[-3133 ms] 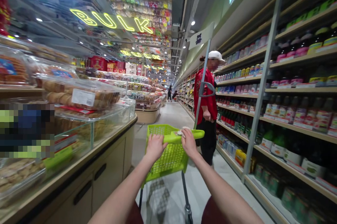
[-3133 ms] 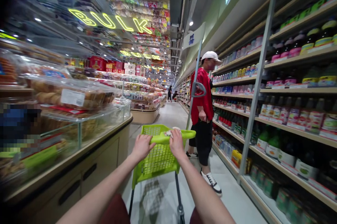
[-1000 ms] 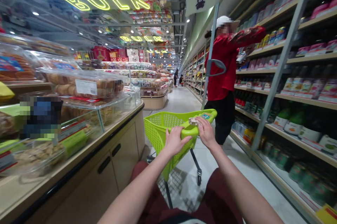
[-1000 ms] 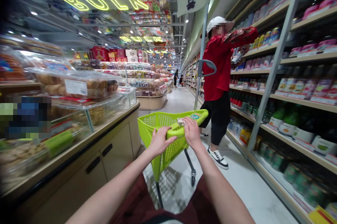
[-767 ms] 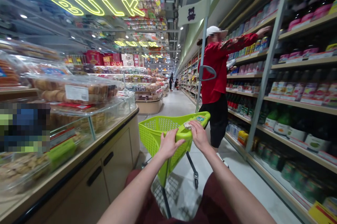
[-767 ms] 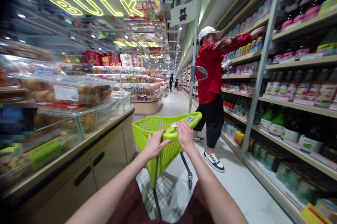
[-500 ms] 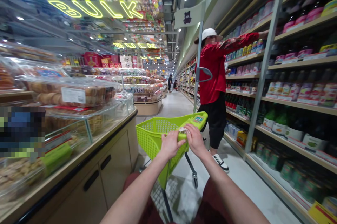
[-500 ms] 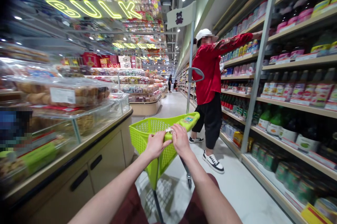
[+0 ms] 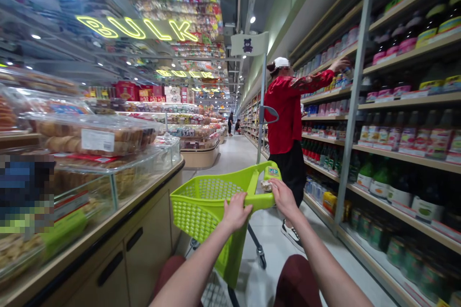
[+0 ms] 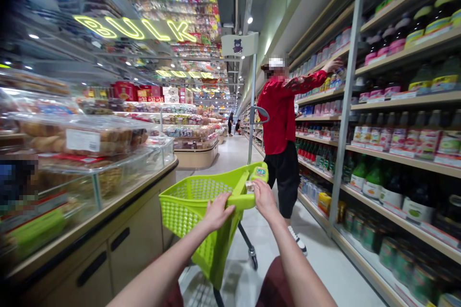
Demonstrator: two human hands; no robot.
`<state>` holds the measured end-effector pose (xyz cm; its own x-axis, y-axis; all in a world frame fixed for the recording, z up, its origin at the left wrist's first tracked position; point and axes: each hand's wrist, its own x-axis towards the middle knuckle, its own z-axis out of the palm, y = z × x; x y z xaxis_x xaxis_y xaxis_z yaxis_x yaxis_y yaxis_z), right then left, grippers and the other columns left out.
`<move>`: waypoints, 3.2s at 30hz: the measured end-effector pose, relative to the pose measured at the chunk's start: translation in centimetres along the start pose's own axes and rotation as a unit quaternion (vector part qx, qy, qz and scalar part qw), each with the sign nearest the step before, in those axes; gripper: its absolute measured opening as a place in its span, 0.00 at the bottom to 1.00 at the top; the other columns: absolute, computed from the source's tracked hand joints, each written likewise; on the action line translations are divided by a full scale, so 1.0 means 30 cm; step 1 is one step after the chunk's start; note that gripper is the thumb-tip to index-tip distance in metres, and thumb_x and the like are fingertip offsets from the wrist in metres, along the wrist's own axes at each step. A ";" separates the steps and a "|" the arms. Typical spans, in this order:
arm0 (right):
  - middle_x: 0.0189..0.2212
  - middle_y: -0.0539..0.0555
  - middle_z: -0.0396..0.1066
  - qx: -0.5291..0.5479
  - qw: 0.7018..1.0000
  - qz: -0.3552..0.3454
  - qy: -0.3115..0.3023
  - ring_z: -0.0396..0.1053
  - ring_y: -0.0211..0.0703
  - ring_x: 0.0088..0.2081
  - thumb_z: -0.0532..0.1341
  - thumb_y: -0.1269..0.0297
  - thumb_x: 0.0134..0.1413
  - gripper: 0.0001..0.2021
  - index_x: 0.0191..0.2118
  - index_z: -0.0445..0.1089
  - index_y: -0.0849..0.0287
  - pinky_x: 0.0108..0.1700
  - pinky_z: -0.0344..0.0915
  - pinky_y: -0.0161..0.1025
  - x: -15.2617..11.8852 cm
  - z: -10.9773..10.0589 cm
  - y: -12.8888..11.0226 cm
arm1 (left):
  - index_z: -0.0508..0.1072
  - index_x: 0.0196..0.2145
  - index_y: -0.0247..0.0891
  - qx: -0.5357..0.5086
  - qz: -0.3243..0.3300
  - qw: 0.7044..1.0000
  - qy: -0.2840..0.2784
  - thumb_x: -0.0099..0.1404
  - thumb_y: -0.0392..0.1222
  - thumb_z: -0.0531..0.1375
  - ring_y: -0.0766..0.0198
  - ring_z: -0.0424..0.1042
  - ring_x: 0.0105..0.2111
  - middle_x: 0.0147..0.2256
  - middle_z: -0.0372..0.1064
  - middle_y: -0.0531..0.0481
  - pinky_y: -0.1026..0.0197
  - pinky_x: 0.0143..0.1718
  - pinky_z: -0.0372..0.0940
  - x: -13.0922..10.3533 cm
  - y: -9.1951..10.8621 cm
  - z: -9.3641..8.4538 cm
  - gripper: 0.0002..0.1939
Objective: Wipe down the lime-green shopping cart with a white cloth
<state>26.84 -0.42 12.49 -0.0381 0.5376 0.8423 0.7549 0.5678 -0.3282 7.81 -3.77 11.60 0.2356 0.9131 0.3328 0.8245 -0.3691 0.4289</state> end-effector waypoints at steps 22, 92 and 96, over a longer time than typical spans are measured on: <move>0.44 0.60 0.67 -0.112 0.988 -0.101 -0.039 0.59 0.54 0.50 0.51 0.74 0.44 0.15 0.39 0.68 0.61 0.52 0.54 0.54 -0.049 0.038 -0.156 | 0.62 0.50 0.39 0.088 -0.054 0.994 0.025 0.60 0.56 0.46 0.53 0.60 0.51 0.50 0.64 0.42 0.44 0.51 0.51 0.013 -0.071 -0.007 0.25; 0.58 0.61 0.53 -0.148 0.969 -0.004 -0.196 0.44 0.51 0.60 0.52 0.77 0.38 0.35 0.59 0.51 0.69 0.61 0.38 0.50 -0.113 0.197 -0.224 | 0.46 0.60 0.33 0.048 -0.007 0.998 0.039 0.53 0.36 0.51 0.59 0.38 0.62 0.62 0.37 0.42 0.49 0.59 0.39 -0.038 -0.162 0.058 0.36; 0.56 0.64 0.56 -0.097 0.972 0.065 -0.206 0.50 0.50 0.58 0.49 0.76 0.40 0.35 0.60 0.45 0.71 0.59 0.39 0.54 -0.071 0.137 -0.238 | 0.44 0.60 0.36 -0.007 0.100 0.995 0.011 0.53 0.40 0.52 0.58 0.42 0.61 0.62 0.41 0.44 0.47 0.59 0.38 -0.002 -0.071 0.053 0.38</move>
<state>18.85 -3.05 11.29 -0.1639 0.8236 0.5429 0.8782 0.3725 -0.3000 6.87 -2.76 9.34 0.3826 0.8177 0.4302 0.7554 -0.5449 0.3639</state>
